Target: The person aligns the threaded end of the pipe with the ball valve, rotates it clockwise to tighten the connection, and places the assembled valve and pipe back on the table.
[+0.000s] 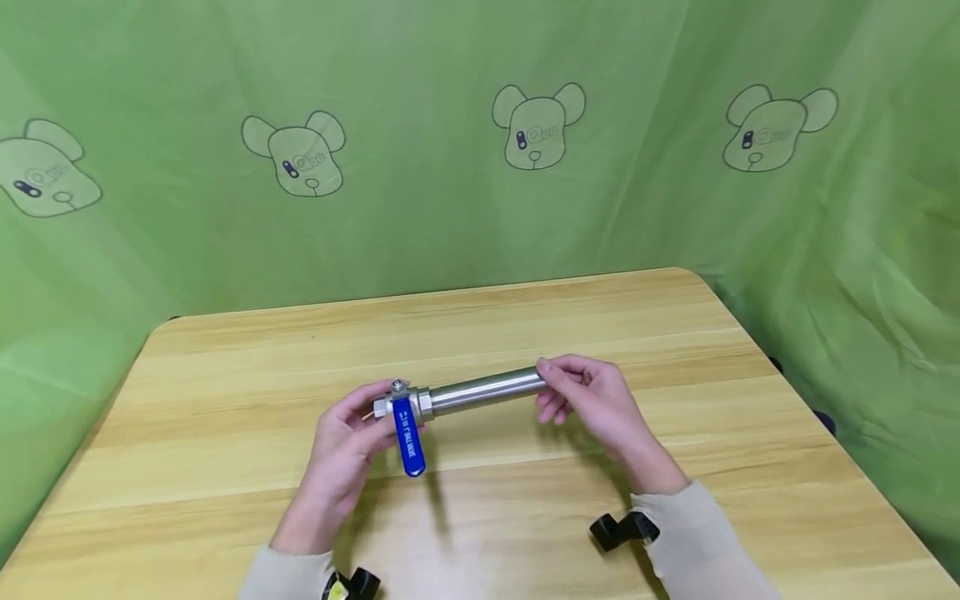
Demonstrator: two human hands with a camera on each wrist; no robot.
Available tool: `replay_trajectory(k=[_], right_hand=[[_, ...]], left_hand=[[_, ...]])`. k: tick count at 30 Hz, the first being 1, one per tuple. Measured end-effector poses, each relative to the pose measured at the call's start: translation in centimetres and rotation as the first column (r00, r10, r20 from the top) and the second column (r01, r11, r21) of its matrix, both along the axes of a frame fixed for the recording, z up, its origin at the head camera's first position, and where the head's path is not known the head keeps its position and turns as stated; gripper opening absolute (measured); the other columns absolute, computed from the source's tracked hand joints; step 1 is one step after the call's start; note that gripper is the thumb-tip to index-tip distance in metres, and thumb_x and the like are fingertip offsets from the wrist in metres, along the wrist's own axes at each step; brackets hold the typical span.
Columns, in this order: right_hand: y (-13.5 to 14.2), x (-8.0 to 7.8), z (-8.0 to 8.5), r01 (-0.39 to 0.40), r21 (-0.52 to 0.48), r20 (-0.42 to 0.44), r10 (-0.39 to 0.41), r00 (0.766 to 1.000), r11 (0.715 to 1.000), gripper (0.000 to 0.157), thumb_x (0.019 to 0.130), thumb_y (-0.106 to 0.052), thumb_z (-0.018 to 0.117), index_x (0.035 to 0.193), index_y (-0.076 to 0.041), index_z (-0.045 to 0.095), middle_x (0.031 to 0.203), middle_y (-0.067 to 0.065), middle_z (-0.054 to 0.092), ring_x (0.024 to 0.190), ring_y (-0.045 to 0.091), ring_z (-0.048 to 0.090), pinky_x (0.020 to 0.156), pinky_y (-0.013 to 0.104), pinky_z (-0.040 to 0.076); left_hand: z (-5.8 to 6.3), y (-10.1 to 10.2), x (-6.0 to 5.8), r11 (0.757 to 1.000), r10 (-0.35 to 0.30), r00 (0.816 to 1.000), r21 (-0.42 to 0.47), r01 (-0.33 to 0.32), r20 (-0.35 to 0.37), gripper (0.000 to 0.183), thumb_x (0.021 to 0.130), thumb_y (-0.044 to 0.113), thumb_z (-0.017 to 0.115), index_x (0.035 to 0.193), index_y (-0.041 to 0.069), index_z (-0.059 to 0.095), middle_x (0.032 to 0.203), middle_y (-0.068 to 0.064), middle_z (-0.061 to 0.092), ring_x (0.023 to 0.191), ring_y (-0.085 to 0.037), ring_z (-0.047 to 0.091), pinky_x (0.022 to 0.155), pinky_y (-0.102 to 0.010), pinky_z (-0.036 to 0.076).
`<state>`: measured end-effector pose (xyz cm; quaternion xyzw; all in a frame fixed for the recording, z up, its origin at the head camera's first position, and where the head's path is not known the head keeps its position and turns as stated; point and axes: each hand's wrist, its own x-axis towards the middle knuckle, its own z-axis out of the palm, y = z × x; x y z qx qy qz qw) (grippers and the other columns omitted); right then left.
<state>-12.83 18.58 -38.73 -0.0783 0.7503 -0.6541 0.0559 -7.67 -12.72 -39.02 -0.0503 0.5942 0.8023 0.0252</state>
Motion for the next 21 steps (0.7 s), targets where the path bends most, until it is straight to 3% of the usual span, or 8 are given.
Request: replay_trajectory(k=[4, 9, 17, 21], right_hand=[[0.23, -0.04, -0.19, -0.05, -0.036, -0.015, 0.05, 0.999, 0.998, 0.037, 0.105, -0.02, 0.07, 0.129, 0.008, 0.066, 0.083, 0.002, 0.079, 0.069, 0.017, 0.076, 0.063, 0.031, 0.067], [0.49, 0.0, -0.19, -0.103, -0.097, -0.032, 0.101, 0.994, 0.99, 0.048, 0.096, -0.006, 0.078, 0.14, 0.002, 0.062, 0.086, 0.002, 0.08, 0.068, 0.017, 0.075, 0.063, 0.032, 0.067], [0.33, 0.02, -0.12, -0.07, -0.07, 0.006, 0.07, 0.998, 0.995, 0.021, 0.102, -0.015, 0.073, 0.115, 0.0, 0.069, 0.079, 0.005, 0.077, 0.062, 0.016, 0.073, 0.059, 0.031, 0.065], [0.25, 0.05, -0.01, -0.042, -0.094, 0.032, 0.045, 0.998, 0.995, 0.017, 0.104, -0.019, 0.071, 0.109, -0.003, 0.068, 0.075, 0.005, 0.076, 0.059, 0.015, 0.072, 0.058, 0.029, 0.064]], left_hand=[[-0.11, -0.1, -0.02, 0.999, 0.013, 1.0, 0.044, -0.012, -0.008, 0.037, 0.093, -0.012, 0.07, 0.121, 0.011, 0.076, 0.118, -0.005, 0.072, 0.099, -0.02, 0.075, 0.094, -0.044, 0.069], [-0.09, -0.37, -0.04, 0.998, 0.006, 1.0, 0.066, -0.004, -0.023, 0.043, 0.09, -0.016, 0.07, 0.111, 0.021, 0.079, 0.115, -0.002, 0.075, 0.101, -0.017, 0.074, 0.094, -0.045, 0.068], [-0.33, -0.2, 0.03, 0.998, -0.049, 0.999, 0.029, 0.05, -0.006, 0.052, 0.085, -0.018, 0.073, 0.128, 0.012, 0.075, 0.118, -0.005, 0.074, 0.104, -0.021, 0.076, 0.096, -0.046, 0.067], [-0.65, 0.25, 0.03, 0.997, -0.066, 0.998, 0.027, 0.066, 0.014, 0.046, 0.083, -0.018, 0.076, 0.122, 0.007, 0.075, 0.116, -0.008, 0.074, 0.106, -0.023, 0.075, 0.098, -0.046, 0.067]])
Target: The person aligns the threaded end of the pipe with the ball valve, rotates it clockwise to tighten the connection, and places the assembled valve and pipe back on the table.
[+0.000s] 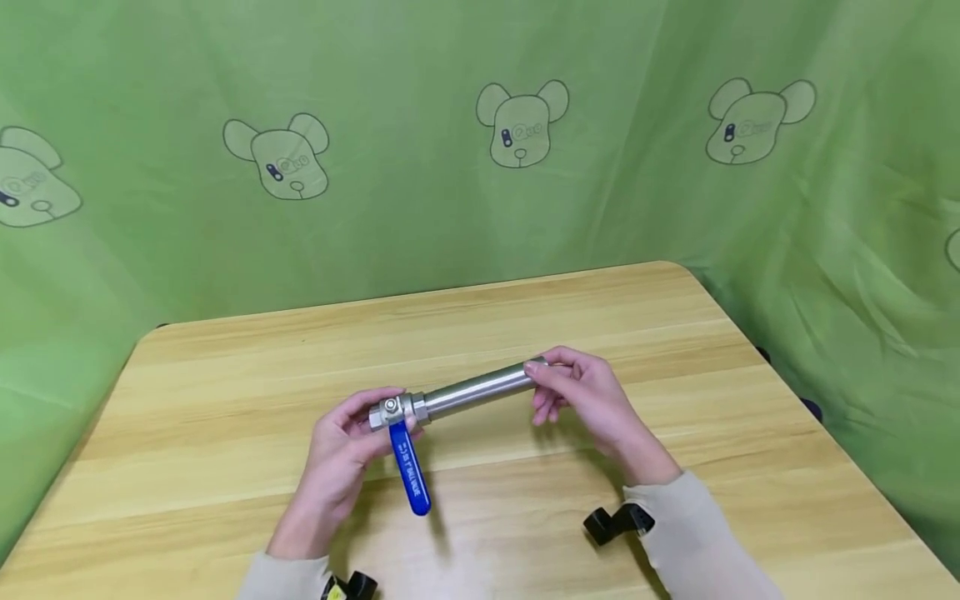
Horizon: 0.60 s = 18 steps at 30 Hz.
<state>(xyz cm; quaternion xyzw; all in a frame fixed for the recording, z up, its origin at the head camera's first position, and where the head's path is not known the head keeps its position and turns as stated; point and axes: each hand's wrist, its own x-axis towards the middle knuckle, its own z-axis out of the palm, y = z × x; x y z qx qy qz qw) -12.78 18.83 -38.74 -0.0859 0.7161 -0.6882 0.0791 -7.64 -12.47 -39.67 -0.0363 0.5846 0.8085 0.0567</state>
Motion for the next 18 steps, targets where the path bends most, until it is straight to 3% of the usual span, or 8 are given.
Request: replay_trajectory(k=[12, 18], right_hand=[[-0.53, -0.11, -0.34, 0.027, -0.01, 0.046, -0.026, 0.999, 1.0, 0.028, 0.108, -0.029, 0.066, 0.106, -0.001, 0.065, 0.068, 0.0, 0.072, 0.054, 0.014, 0.07, 0.054, 0.025, 0.06], [-0.41, -0.02, -0.53, -0.021, 0.023, -0.012, 0.022, 1.0, 1.0, 0.032, 0.111, -0.027, 0.06, 0.113, 0.005, 0.063, 0.079, 0.002, 0.076, 0.065, 0.015, 0.073, 0.06, 0.025, 0.062]], left_hand=[[-0.58, 0.18, -0.22, 1.0, 0.025, 1.0, 0.011, -0.025, 0.0, 0.043, 0.085, -0.017, 0.076, 0.115, 0.014, 0.08, 0.115, -0.009, 0.074, 0.101, -0.022, 0.078, 0.097, -0.045, 0.067], [-0.26, 0.07, -0.11, 0.997, 0.074, 0.997, 0.035, -0.074, -0.003, 0.037, 0.091, -0.012, 0.073, 0.108, 0.019, 0.082, 0.112, -0.006, 0.077, 0.096, -0.02, 0.079, 0.095, -0.045, 0.067]])
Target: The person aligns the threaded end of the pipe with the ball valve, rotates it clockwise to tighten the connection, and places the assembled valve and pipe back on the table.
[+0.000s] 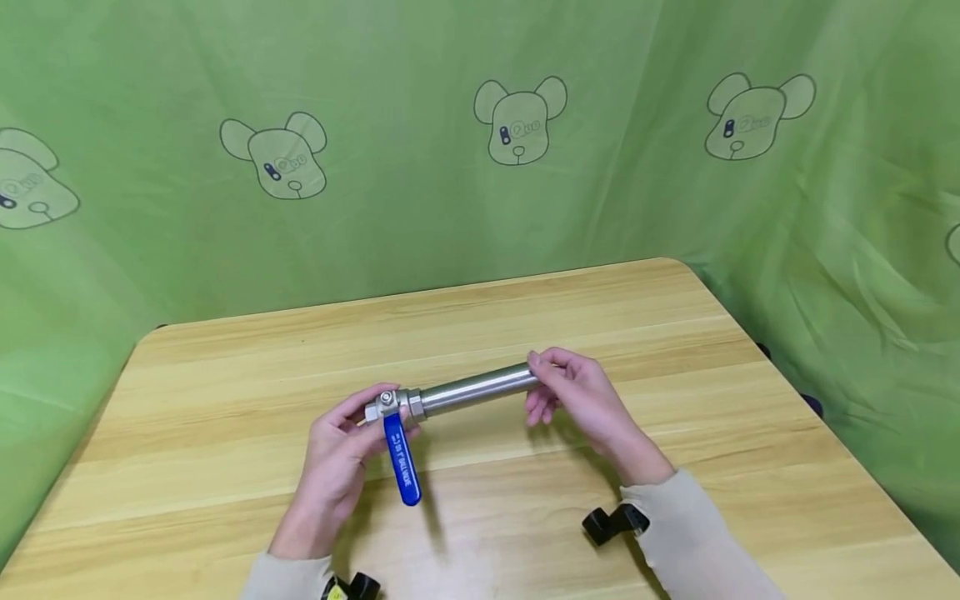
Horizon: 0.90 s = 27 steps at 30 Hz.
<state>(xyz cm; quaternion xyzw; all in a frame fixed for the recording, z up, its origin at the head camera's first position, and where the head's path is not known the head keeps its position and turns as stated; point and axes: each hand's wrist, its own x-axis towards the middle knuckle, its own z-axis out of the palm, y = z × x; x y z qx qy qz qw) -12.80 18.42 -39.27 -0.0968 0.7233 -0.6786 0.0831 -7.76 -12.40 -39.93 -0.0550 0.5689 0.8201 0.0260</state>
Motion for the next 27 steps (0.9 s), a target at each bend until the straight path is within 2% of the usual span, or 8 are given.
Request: replay_trajectory(k=[2, 6, 10, 14, 18, 21, 24, 27], right_hand=[[0.14, 0.04, 0.06, -0.035, -0.009, -0.02, 0.035, 0.999, 0.999, 0.031, 0.109, -0.02, 0.063, 0.126, 0.006, 0.061, 0.092, 0.002, 0.079, 0.075, 0.016, 0.077, 0.067, 0.027, 0.065], [0.4, 0.02, 0.05, -0.092, -0.062, -0.052, 0.089, 0.995, 0.994, 0.05, 0.099, -0.004, 0.072, 0.145, 0.004, 0.054, 0.116, 0.0, 0.077, 0.097, 0.018, 0.08, 0.082, 0.03, 0.068], [0.53, -0.01, -0.05, -0.087, -0.084, -0.057, 0.083, 0.995, 0.993, 0.048, 0.094, 0.002, 0.075, 0.14, 0.003, 0.059, 0.116, -0.001, 0.077, 0.099, 0.018, 0.08, 0.088, 0.033, 0.069], [0.55, 0.02, 0.02, -0.064, -0.055, -0.03, 0.062, 0.998, 0.996, 0.034, 0.097, -0.003, 0.074, 0.129, 0.002, 0.064, 0.102, 0.0, 0.08, 0.083, 0.017, 0.08, 0.079, 0.032, 0.069], [0.33, 0.04, 0.12, -0.064, -0.001, -0.007, 0.064, 0.998, 0.998, 0.025, 0.103, -0.016, 0.072, 0.12, 0.001, 0.064, 0.088, 0.003, 0.081, 0.072, 0.017, 0.077, 0.068, 0.032, 0.066], [0.18, 0.04, 0.14, -0.074, 0.017, -0.013, 0.074, 0.997, 0.997, 0.031, 0.103, -0.017, 0.072, 0.127, 0.0, 0.063, 0.096, 0.004, 0.081, 0.08, 0.017, 0.078, 0.073, 0.032, 0.067], [0.14, 0.04, 0.06, -0.093, 0.004, -0.053, 0.093, 0.994, 0.996, 0.044, 0.099, -0.008, 0.075, 0.139, 0.001, 0.06, 0.118, 0.003, 0.078, 0.1, 0.016, 0.078, 0.087, 0.032, 0.068], [0.22, 0.16, -0.11, -0.082, -0.003, -0.084, 0.081, 0.993, 0.997, 0.052, 0.092, 0.001, 0.079, 0.14, 0.003, 0.061, 0.125, 0.003, 0.073, 0.108, 0.017, 0.075, 0.095, 0.032, 0.067]], left_hand=[[0.16, -0.1, 0.03, 1.0, 0.017, 1.0, 0.011, -0.017, 0.004, 0.036, 0.093, -0.011, 0.072, 0.107, 0.02, 0.083, 0.112, -0.005, 0.078, 0.095, -0.019, 0.08, 0.094, -0.044, 0.068], [0.42, -0.34, 0.07, 0.999, 0.033, 0.999, 0.021, -0.034, 0.003, 0.036, 0.094, -0.012, 0.071, 0.107, 0.02, 0.082, 0.112, -0.005, 0.078, 0.095, -0.019, 0.08, 0.094, -0.044, 0.068], [0.47, -0.47, 0.1, 1.0, 0.022, 1.0, 0.014, -0.021, -0.019, 0.036, 0.093, -0.012, 0.071, 0.11, 0.019, 0.082, 0.113, -0.006, 0.077, 0.096, -0.02, 0.081, 0.095, -0.045, 0.067], [0.4, -0.52, 0.16, 1.0, 0.004, 0.999, 0.007, -0.004, -0.043, 0.037, 0.093, -0.012, 0.071, 0.112, 0.018, 0.082, 0.114, -0.007, 0.075, 0.098, -0.02, 0.079, 0.095, -0.046, 0.067], [0.36, -0.6, 0.24, 1.0, 0.002, 0.999, 0.009, -0.001, -0.05, 0.038, 0.092, -0.013, 0.071, 0.113, 0.017, 0.082, 0.115, -0.007, 0.074, 0.099, -0.02, 0.078, 0.096, -0.046, 0.067], [0.42, -0.65, 0.29, 1.0, 0.013, 0.999, 0.013, -0.012, -0.046, 0.038, 0.093, -0.013, 0.07, 0.115, 0.016, 0.081, 0.116, -0.008, 0.073, 0.099, -0.02, 0.078, 0.096, -0.046, 0.067], [0.51, -0.6, 0.27, 1.0, 0.027, 0.999, 0.014, -0.026, -0.042, 0.037, 0.093, -0.013, 0.07, 0.116, 0.015, 0.081, 0.117, -0.01, 0.071, 0.1, -0.021, 0.077, 0.096, -0.046, 0.067], [0.51, -0.41, 0.26, 1.0, 0.023, 0.999, -0.001, -0.023, -0.045, 0.037, 0.092, -0.012, 0.072, 0.116, 0.014, 0.081, 0.117, -0.01, 0.071, 0.101, -0.022, 0.076, 0.095, -0.046, 0.067]])
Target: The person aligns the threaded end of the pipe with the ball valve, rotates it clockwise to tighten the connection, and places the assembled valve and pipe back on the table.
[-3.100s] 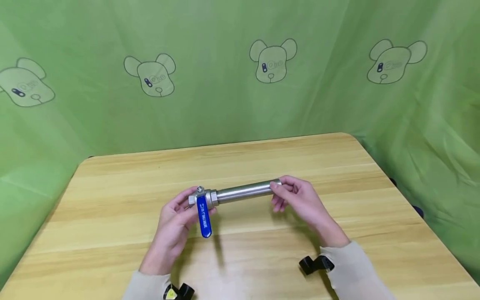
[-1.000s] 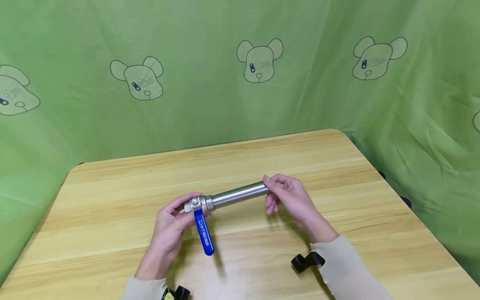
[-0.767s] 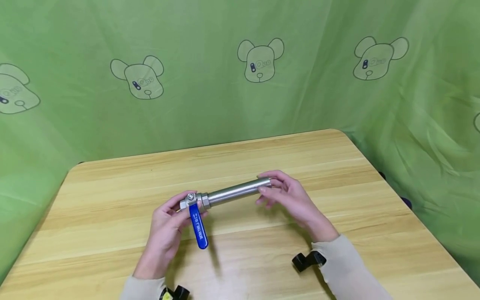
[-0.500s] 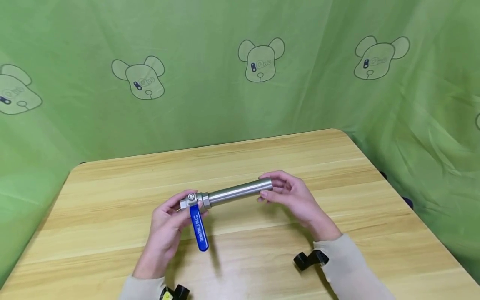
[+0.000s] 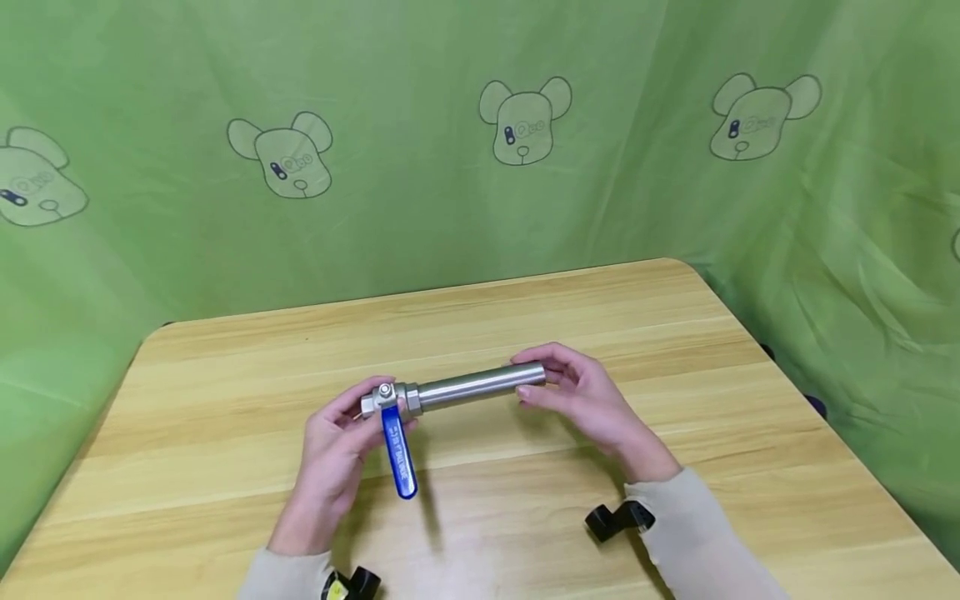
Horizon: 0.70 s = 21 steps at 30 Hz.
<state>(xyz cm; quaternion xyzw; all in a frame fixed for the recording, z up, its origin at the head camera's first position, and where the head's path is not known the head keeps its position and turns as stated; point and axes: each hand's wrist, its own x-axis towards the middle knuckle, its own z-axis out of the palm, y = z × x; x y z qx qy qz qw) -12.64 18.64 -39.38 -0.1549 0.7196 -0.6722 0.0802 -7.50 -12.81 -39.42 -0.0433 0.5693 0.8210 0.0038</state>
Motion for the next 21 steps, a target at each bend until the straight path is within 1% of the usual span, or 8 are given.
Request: replay_trajectory(k=[2, 6, 10, 13, 15, 17, 19, 21], right_hand=[[0.04, 0.03, -0.08, 0.019, 0.005, -0.002, -0.019, 1.0, 1.0, 0.047, 0.091, 0.002, 0.079, 0.135, 0.006, 0.064, 0.12, 0.005, 0.072, 0.103, 0.017, 0.075, 0.093, 0.031, 0.067], [-0.21, 0.01, -0.14, 0.049, 0.046, 0.037, -0.051, 0.998, 0.998, 0.035, 0.101, -0.008, 0.072, 0.131, 0.009, 0.065, 0.104, 0.008, 0.076, 0.086, 0.016, 0.077, 0.082, 0.031, 0.069], [-0.8, -0.11, -0.06, 0.054, 0.088, 0.064, -0.059, 0.996, 0.995, 0.038, 0.108, -0.024, 0.065, 0.126, 0.009, 0.065, 0.091, 0.014, 0.077, 0.074, 0.016, 0.075, 0.07, 0.032, 0.068], [-0.86, 0.05, -0.19, 0.029, 0.094, 0.059, -0.034, 0.998, 0.995, 0.037, 0.107, -0.023, 0.067, 0.13, 0.005, 0.064, 0.101, 0.017, 0.077, 0.081, 0.018, 0.077, 0.072, 0.033, 0.068], [-0.73, 0.16, -0.34, 0.004, 0.077, 0.046, -0.007, 0.999, 0.997, 0.039, 0.103, -0.016, 0.071, 0.135, 0.003, 0.062, 0.114, 0.017, 0.074, 0.091, 0.021, 0.077, 0.078, 0.035, 0.069], [-0.56, 0.21, -0.45, -0.017, 0.055, 0.029, 0.015, 0.999, 0.998, 0.044, 0.099, -0.01, 0.076, 0.137, 0.003, 0.06, 0.12, 0.015, 0.072, 0.099, 0.023, 0.077, 0.084, 0.038, 0.069], [-0.44, 0.13, -0.45, -0.027, 0.047, 0.008, 0.027, 1.0, 0.999, 0.046, 0.094, -0.006, 0.079, 0.136, 0.004, 0.061, 0.119, 0.011, 0.071, 0.1, 0.023, 0.076, 0.088, 0.038, 0.069], [-0.39, 0.02, -0.38, -0.028, 0.056, 0.0, 0.028, 1.0, 0.998, 0.043, 0.094, -0.006, 0.08, 0.131, 0.006, 0.062, 0.112, 0.01, 0.072, 0.095, 0.022, 0.076, 0.087, 0.037, 0.069]], left_hand=[[-0.05, 0.11, -0.01, 1.0, -0.01, 1.0, -0.011, 0.009, -0.004, 0.037, 0.09, -0.013, 0.073, 0.116, 0.013, 0.081, 0.116, -0.009, 0.071, 0.102, -0.022, 0.076, 0.095, -0.047, 0.067], [-0.12, 0.22, 0.03, 0.999, -0.029, 1.0, -0.03, 0.029, -0.009, 0.037, 0.088, -0.013, 0.076, 0.116, 0.012, 0.081, 0.113, -0.008, 0.073, 0.102, -0.021, 0.076, 0.095, -0.048, 0.067], [-0.05, 0.18, -0.09, 0.999, -0.015, 0.999, -0.035, 0.014, -0.03, 0.036, 0.088, -0.012, 0.076, 0.117, 0.009, 0.08, 0.114, -0.008, 0.073, 0.101, -0.021, 0.075, 0.094, -0.048, 0.067], [-0.08, 0.16, -0.14, 0.999, 0.0, 0.999, -0.038, -0.001, -0.032, 0.036, 0.089, -0.012, 0.076, 0.12, 0.005, 0.078, 0.113, -0.009, 0.072, 0.1, -0.022, 0.074, 0.093, -0.049, 0.068], [-0.12, 0.16, -0.13, 0.999, 0.001, 1.0, -0.039, -0.002, -0.025, 0.035, 0.089, -0.011, 0.077, 0.121, 0.004, 0.077, 0.113, -0.009, 0.071, 0.101, -0.022, 0.073, 0.093, -0.048, 0.068], [-0.14, 0.16, -0.11, 0.999, -0.001, 1.0, -0.041, 0.0, -0.024, 0.034, 0.089, -0.01, 0.077, 0.121, 0.004, 0.077, 0.113, -0.01, 0.07, 0.101, -0.022, 0.073, 0.093, -0.047, 0.068], [-0.1, 0.15, -0.08, 0.999, -0.002, 1.0, -0.043, 0.001, -0.03, 0.034, 0.089, -0.01, 0.077, 0.12, 0.005, 0.077, 0.113, -0.01, 0.071, 0.101, -0.022, 0.073, 0.093, -0.047, 0.068], [-0.07, 0.1, -0.05, 0.999, 0.0, 0.999, -0.046, -0.002, -0.035, 0.035, 0.088, -0.011, 0.076, 0.12, 0.005, 0.078, 0.112, -0.01, 0.072, 0.1, -0.022, 0.074, 0.093, -0.048, 0.068]])
